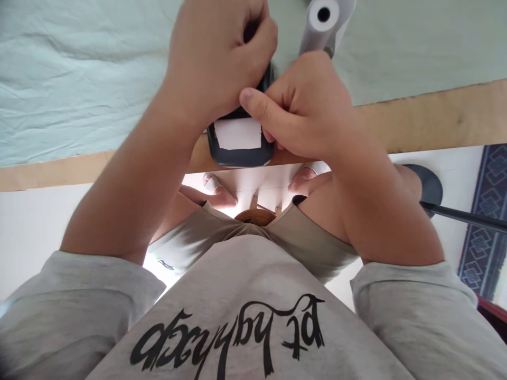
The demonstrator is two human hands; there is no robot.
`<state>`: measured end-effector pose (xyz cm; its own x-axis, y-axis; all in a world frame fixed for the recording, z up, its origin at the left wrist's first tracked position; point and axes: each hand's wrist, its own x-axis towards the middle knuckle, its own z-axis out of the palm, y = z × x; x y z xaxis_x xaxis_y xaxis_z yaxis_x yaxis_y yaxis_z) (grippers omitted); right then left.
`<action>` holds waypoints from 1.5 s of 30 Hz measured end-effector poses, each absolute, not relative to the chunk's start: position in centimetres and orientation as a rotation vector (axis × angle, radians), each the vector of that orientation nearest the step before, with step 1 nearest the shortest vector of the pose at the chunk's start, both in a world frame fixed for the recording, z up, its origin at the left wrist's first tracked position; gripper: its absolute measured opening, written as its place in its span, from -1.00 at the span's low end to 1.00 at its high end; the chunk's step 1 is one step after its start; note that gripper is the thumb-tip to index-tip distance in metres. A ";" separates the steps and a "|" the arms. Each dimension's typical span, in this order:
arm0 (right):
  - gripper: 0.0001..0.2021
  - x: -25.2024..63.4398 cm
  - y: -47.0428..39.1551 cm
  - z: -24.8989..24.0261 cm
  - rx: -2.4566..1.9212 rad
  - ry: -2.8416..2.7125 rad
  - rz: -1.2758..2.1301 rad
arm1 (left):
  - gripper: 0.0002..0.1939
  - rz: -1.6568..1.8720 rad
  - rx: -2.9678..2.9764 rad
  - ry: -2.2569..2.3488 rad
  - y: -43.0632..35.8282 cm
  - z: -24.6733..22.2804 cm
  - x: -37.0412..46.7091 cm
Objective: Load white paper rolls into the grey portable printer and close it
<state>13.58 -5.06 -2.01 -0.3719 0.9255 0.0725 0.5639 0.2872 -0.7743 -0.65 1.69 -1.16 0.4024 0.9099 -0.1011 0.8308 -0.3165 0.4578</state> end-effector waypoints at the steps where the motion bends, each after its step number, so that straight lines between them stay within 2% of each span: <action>1: -0.49 13.5 -5.0 -2.0 -1.339 -2.030 0.906 | -0.75 0.306 2.221 1.463 1.6 -1.3 -0.7; 5: -0.45 13.0 -4.9 -1.7 -1.388 -2.006 0.887 | -0.73 0.672 2.137 1.335 1.2 -1.8 -1.1; 8: -0.43 12.9 -5.5 -1.8 -1.425 -1.943 0.885 | -0.77 0.739 2.116 1.276 0.4 -1.9 -1.8; 9: -0.40 13.0 -6.0 -2.1 -1.420 -1.901 0.908 | -0.71 0.721 2.166 1.255 0.2 -2.0 -2.1; 12: -0.33 13.3 -7.4 -3.4 -1.390 -1.758 0.936 | -0.33 0.698 2.335 1.174 -0.4 -2.5 -3.3; 13: -0.32 13.4 -7.9 -3.9 -1.375 -1.723 0.915 | -0.31 0.719 2.352 1.145 -0.4 -2.9 -3.6; 19: -0.44 12.7 -8.4 -5.4 -1.386 -1.585 0.749 | -0.70 0.730 2.303 1.035 1.2 -5.1 -4.4; 22: -0.49 12.5 -8.0 -5.3 -1.453 -1.649 0.730 | -0.80 0.791 2.235 0.992 1.5 -5.8 -4.6; 27: -0.55 12.8 -8.2 -5.0 -1.510 -1.671 0.768 | -0.77 1.034 2.161 0.910 0.7 -6.3 -5.2; 32: -0.55 12.9 -8.3 -4.8 -1.535 -1.655 0.852 | -0.80 0.909 2.141 0.937 0.5 -6.0 -5.5; 37: -0.45 12.8 -8.3 -4.8 -1.575 -1.652 0.874 | -0.80 0.972 2.075 0.986 -0.2 -5.3 -5.3; 43: -0.55 12.2 -8.5 -4.2 -1.536 -1.600 0.863 | -0.81 1.051 2.124 0.991 -0.9 -5.2 -5.3; 45: -0.50 12.0 -8.4 -4.1 -1.526 -1.601 0.830 | -0.81 1.067 2.161 0.966 -1.0 -5.2 -5.2</action>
<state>11.98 -8.36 -4.13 0.0025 0.9961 0.0880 0.5021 0.0749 -0.8615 -5.21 -0.96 -5.22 0.4299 0.7874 0.4417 0.3614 -0.5984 0.7151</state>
